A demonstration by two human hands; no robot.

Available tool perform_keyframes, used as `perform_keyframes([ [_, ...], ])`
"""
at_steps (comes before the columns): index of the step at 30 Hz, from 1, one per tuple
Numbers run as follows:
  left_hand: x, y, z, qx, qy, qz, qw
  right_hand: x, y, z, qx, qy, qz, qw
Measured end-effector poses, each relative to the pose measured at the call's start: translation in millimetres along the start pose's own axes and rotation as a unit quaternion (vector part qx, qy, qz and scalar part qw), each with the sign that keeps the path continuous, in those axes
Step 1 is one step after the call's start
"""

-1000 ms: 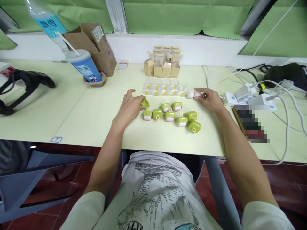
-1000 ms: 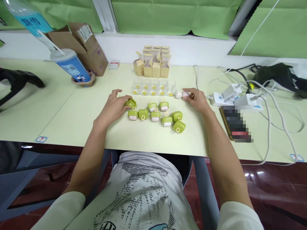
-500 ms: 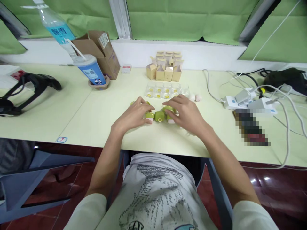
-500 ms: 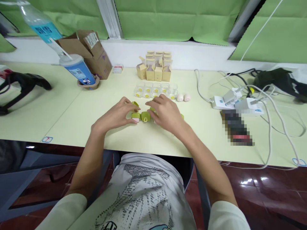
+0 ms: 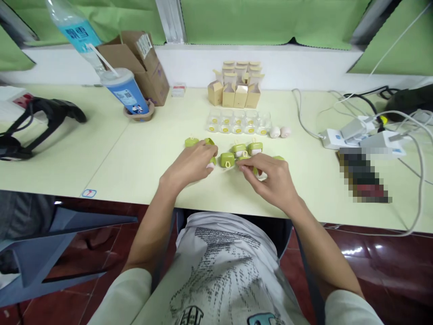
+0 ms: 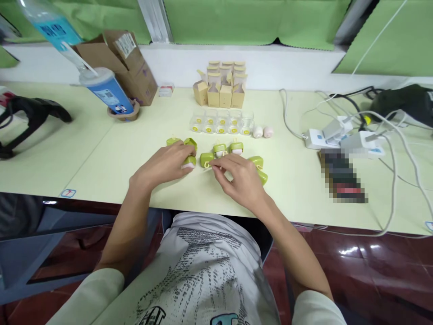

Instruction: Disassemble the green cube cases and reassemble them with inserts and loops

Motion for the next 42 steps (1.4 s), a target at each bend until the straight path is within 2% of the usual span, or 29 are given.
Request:
perform_keyframes([
  [2, -3.2, 0, -4, -0.003, 0.020, -0.019, 1.000, 5, -2, -2, 0.004, 0.013, 0.002, 1.000],
  [4, -8.0, -2, -7, 0.024, 0.019, -0.079, 0.996, 11, -2, -4, 0.012, 0.029, 0.013, 0.999],
  [6, -14.9, -6, -8, 0.063, -0.019, -0.184, 0.981, 18, 0, -5, 0.018, 0.047, 0.040, 0.998],
  [8, -20.4, -10, -7, 0.078, -0.081, -0.301, 0.947, 24, 1, -6, 0.019, 0.048, 0.044, 0.998],
  [11, -18.6, -19, -3, 0.063, -0.143, -0.404, 0.901, 24, 0, -7, 0.029, -0.016, -0.029, 0.999],
  [13, -14.6, -27, -1, 0.070, -0.162, -0.404, 0.898, 22, -3, -8, 0.041, -0.049, -0.076, 0.995],
  [17, -9.8, -36, 0, 0.105, -0.202, -0.330, 0.916, 17, -7, -9, 0.023, -0.031, -0.119, 0.992],
  [20, -6.9, -39, 1, 0.134, -0.238, -0.282, 0.920, 11, -6, -8, -0.003, -0.034, -0.143, 0.989],
  [25, 1.3, -48, -1, 0.163, -0.339, -0.251, 0.892, 6, 3, -7, -0.049, -0.071, -0.169, 0.982],
  [27, 3.2, -50, -2, 0.164, -0.358, -0.254, 0.883, 8, 6, -8, -0.063, -0.076, -0.187, 0.977],
  [31, -2.0, -42, 0, 0.117, -0.317, -0.312, 0.888, 14, 2, -8, -0.049, -0.055, -0.211, 0.975],
  [33, -6.1, -33, 3, 0.102, -0.266, -0.347, 0.893, 12, -4, -7, -0.031, -0.073, -0.169, 0.982],
  [36, -7.8, -25, 8, 0.130, -0.202, -0.367, 0.899, 6, -11, -4, 0.010, -0.118, -0.086, 0.989],
  [40, -4.5, -26, 14, 0.147, -0.223, -0.348, 0.899, -3, -8, -2, 0.020, -0.118, -0.071, 0.990],
  [42, -6.3, -24, 14, 0.136, -0.235, -0.352, 0.896, -18, -12, -2, 0.036, -0.143, -0.094, 0.985],
])
Point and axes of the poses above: each hand's wrist, its own z-axis towards the middle knuckle, its own x-axis out of the palm, y = z × x, the point moved 4 cm from there along z, towards the middle knuckle, and after that the axes turned 10 degrees about -x, right-handed, at the moved point
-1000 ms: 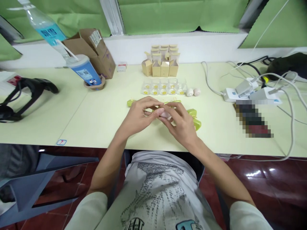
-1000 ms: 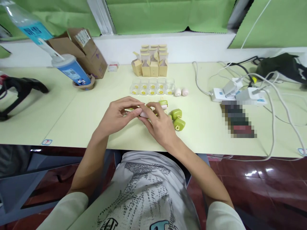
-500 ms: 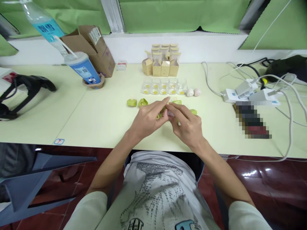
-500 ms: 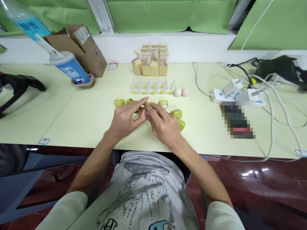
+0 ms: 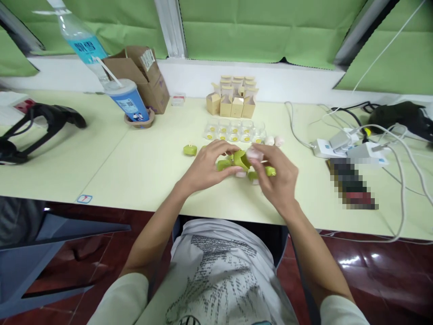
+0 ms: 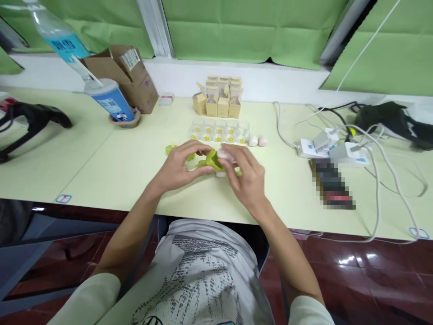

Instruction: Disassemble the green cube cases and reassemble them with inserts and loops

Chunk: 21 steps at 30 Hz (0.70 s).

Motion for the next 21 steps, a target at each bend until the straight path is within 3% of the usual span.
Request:
perform_keyframes([
  [2, -13.4, 2, -1, -0.025, -0.003, -0.004, 1.000, -23, -24, 7, 0.052, -0.054, -0.014, 0.997],
  [4, -38.1, 10, -5, -0.064, 0.006, 0.001, 0.998, -49, -70, 15, 0.134, -0.098, -0.004, 0.986],
  [5, -52.8, 16, -7, -0.091, 0.013, 0.009, 0.996, -59, -97, 20, 0.166, -0.086, 0.008, 0.982],
  [8, -88.4, 38, -17, -0.185, 0.072, 0.121, 0.973, -75, -183, 26, 0.270, 0.037, -0.069, 0.960],
  [11, -96.1, 58, -25, -0.257, 0.163, 0.259, 0.917, -66, -241, 19, 0.296, 0.212, -0.124, 0.923],
  [13, -90.0, 66, -27, -0.289, 0.186, 0.330, 0.879, -54, -259, 9, 0.278, 0.267, -0.128, 0.914],
  [16, -75.6, 72, -27, -0.317, 0.193, 0.381, 0.847, -40, -269, -3, 0.235, 0.296, -0.132, 0.916],
  [21, -63.1, 74, -25, -0.308, 0.191, 0.393, 0.845, -31, -275, -13, 0.160, 0.313, -0.141, 0.925],
])
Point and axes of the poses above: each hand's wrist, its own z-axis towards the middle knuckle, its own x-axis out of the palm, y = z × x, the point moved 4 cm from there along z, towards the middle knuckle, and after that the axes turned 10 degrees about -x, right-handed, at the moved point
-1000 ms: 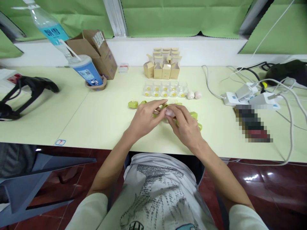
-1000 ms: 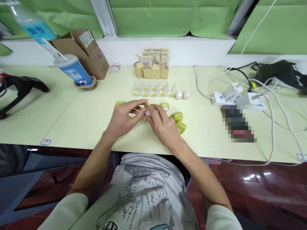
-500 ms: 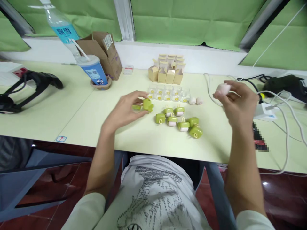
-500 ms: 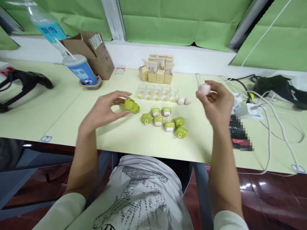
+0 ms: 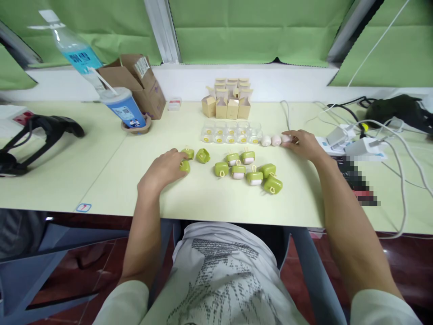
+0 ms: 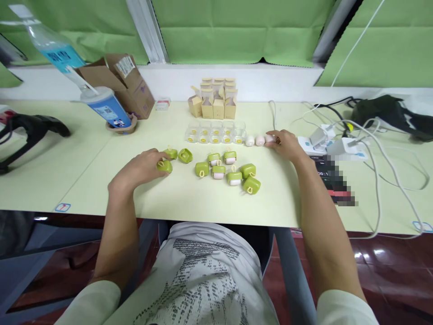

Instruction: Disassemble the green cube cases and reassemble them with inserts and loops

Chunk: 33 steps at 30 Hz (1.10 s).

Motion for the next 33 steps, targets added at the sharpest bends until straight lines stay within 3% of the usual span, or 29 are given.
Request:
perform_keyframes([
  [9, -1.7, -6, -3, 0.015, -0.015, -0.026, 0.999, 9, -2, -3, -0.004, -0.014, 0.003, 1.000],
  [14, -8.7, -11, -4, 0.000, 0.003, -0.023, 1.000, 13, -5, -1, -0.052, -0.078, 0.031, 0.995],
  [18, -11.9, -11, -3, 0.005, 0.018, -0.030, 0.999, 13, 3, 2, -0.089, -0.071, 0.074, 0.991],
  [21, -11.9, -10, -3, 0.011, 0.016, -0.037, 0.999, 12, 9, 3, -0.071, -0.047, 0.067, 0.994],
  [33, -16.7, -11, -5, -0.001, 0.013, -0.058, 0.998, 7, 18, 0, -0.015, -0.056, 0.064, 0.996],
])
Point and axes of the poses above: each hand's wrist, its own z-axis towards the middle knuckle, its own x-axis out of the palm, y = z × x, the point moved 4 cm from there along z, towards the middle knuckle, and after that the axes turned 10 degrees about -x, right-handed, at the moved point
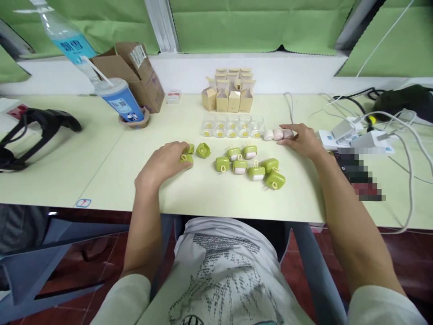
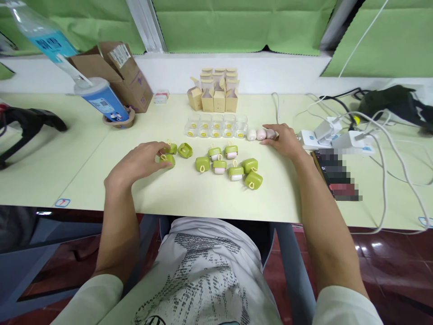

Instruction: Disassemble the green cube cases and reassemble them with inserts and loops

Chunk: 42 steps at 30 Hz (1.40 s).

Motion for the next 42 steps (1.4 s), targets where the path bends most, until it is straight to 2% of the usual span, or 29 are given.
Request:
perform_keyframes([
  [3, -1.6, 2, -1, -0.001, -0.008, -0.005, 1.000, -2, 0, -3, 0.027, 0.006, 0.003, 1.000],
  [5, -4.3, 1, -3, 0.013, -0.035, -0.005, 0.999, -2, -1, -4, 0.031, 0.003, 0.008, 0.999],
  [8, -9.4, -9, -7, 0.074, -0.099, -0.024, 0.992, -1, -4, -5, 0.019, -0.021, 0.030, 0.999],
  [10, -9.4, -22, -10, 0.133, -0.120, -0.046, 0.983, -1, -5, -4, 0.013, -0.038, 0.045, 0.998],
  [13, -3.0, -44, -15, 0.218, -0.110, -0.070, 0.967, 0, -5, -3, 0.011, -0.042, 0.050, 0.998],
  [16, 6.3, -61, -17, 0.265, -0.089, -0.069, 0.958, 0, -4, -3, 0.007, -0.031, 0.052, 0.998],
  [20, 18.3, -72, -16, 0.263, -0.056, -0.043, 0.962, 6, -3, -3, -0.008, 0.000, 0.032, 0.999],
  [24, 27.7, -75, -15, 0.233, -0.039, -0.031, 0.971, 4, -6, -4, -0.004, -0.002, 0.015, 1.000],
  [26, 30.1, -76, -14, 0.216, -0.042, -0.027, 0.975, -6, -4, -6, 0.004, -0.018, 0.023, 1.000],
  [28, 30.7, -76, -13, 0.202, -0.046, -0.019, 0.978, -26, 5, -9, 0.021, -0.067, 0.024, 0.997],
  [31, 30.8, -80, -15, 0.209, -0.043, 0.007, 0.977, -63, 45, -20, 0.026, -0.195, 0.002, 0.981],
  [34, 34.8, -87, -17, 0.206, -0.030, 0.027, 0.978, -79, 118, -43, -0.039, -0.262, 0.027, 0.964],
  [37, 41.1, -92, -15, 0.170, -0.028, 0.026, 0.985, -63, 205, -69, -0.145, -0.229, 0.048, 0.961],
  [39, 42.2, -92, -13, 0.160, -0.034, 0.021, 0.986, -40, 251, -80, -0.229, -0.150, 0.041, 0.961],
  [40, 40.5, -90, -13, 0.163, -0.037, 0.010, 0.986, -30, 266, -82, -0.251, -0.134, 0.037, 0.958],
  [42, 32.4, -83, -13, 0.175, -0.045, -0.049, 0.982, -16, 278, -83, -0.244, -0.129, 0.034, 0.960],
])
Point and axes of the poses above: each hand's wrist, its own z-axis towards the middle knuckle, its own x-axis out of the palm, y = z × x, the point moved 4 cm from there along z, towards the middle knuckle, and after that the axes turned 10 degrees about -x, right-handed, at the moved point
